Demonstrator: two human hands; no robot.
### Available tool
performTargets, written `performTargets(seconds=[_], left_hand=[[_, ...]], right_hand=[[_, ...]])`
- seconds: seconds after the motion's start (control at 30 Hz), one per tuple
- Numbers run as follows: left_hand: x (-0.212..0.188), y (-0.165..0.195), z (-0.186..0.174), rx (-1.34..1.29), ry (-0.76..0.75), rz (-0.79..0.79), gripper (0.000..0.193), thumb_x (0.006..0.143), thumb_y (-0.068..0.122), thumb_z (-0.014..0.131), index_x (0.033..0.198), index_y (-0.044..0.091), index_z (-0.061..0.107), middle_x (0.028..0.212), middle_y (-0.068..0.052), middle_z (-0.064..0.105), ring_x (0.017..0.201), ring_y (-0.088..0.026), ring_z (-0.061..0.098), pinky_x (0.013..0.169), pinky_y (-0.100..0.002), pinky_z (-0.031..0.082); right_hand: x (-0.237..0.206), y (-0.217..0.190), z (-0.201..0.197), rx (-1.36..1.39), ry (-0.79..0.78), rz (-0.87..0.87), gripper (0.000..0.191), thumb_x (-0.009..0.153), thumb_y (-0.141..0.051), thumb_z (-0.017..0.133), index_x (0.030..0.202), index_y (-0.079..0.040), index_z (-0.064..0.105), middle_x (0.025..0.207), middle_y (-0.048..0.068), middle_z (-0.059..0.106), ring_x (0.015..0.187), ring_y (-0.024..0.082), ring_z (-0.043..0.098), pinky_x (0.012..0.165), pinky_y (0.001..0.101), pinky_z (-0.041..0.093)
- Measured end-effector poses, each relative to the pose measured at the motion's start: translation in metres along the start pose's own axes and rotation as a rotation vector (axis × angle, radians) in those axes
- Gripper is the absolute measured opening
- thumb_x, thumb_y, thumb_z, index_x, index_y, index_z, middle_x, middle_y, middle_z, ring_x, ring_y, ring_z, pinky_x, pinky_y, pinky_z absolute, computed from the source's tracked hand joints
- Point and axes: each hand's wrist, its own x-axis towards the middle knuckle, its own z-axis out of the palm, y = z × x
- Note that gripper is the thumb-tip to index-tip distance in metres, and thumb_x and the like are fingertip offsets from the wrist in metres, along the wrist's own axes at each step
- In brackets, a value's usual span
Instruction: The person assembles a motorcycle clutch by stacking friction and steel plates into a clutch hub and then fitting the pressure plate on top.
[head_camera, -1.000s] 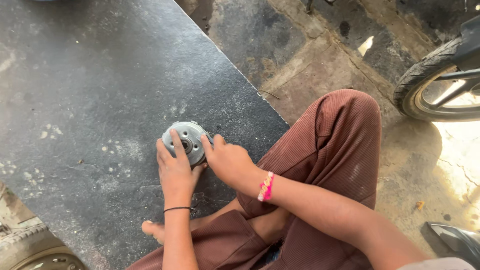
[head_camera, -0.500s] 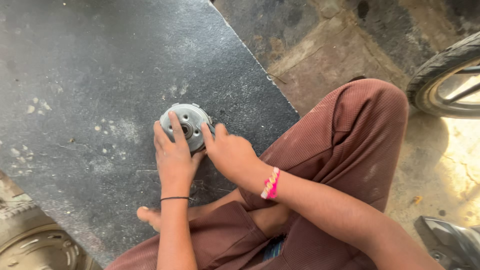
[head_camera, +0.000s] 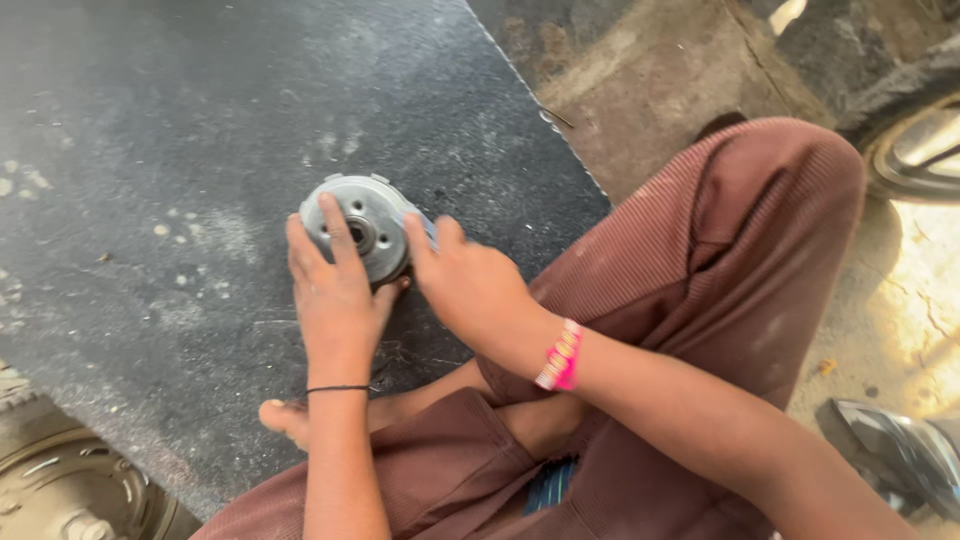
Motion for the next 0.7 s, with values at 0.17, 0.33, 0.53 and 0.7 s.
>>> performTargets(seconds=[0.17,0.33,0.53,0.7], left_hand=[[0.002,0.001,-0.001,0.006,-0.008,-0.006,0.127,0.065,0.024,0.095,0.161,0.012,0.013,0.155,-0.034,0.021,0.138,-0.055,0.038,0.108,-0.058,0.045],[0.003,0.001,-0.001,0.009,0.008,0.0,0.128,0.063,0.026,0.096,0.16,0.011,0.013,0.153,-0.032,0.022,0.136,-0.054,0.039,0.106,-0.058,0.045],[0.003,-0.002,0.002,0.004,0.003,0.0,0.127,0.063,0.022,0.095,0.16,0.012,0.014,0.152,-0.03,0.025,0.134,-0.052,0.042,0.105,-0.056,0.047],[0.005,-0.006,0.004,-0.002,0.008,0.024,0.126,0.062,0.019,0.095,0.16,0.011,0.015,0.15,-0.032,0.024,0.134,-0.054,0.04,0.103,-0.058,0.047]], right_hand=[[-0.007,0.006,-0.002,-0.026,-0.063,0.018,0.057,0.087,-0.006,0.061,0.143,0.006,0.051,0.091,0.019,0.06,0.055,0.028,0.069,0.046,0.038,0.057],[-0.008,0.003,0.0,-0.025,0.039,-0.067,0.054,0.087,-0.008,0.063,0.139,0.005,0.055,0.093,0.018,0.061,0.056,0.026,0.069,0.046,0.0367,0.057],[0.007,0.003,0.005,-0.047,0.064,-0.11,0.055,0.086,-0.012,0.068,0.14,-0.004,0.056,0.097,0.012,0.061,0.062,0.023,0.069,0.05,0.0363,0.056],[-0.005,0.007,-0.001,-0.045,0.05,-0.112,0.063,0.08,-0.01,0.067,0.142,-0.009,0.056,0.095,0.014,0.058,0.063,0.026,0.068,0.049,0.0375,0.057]])
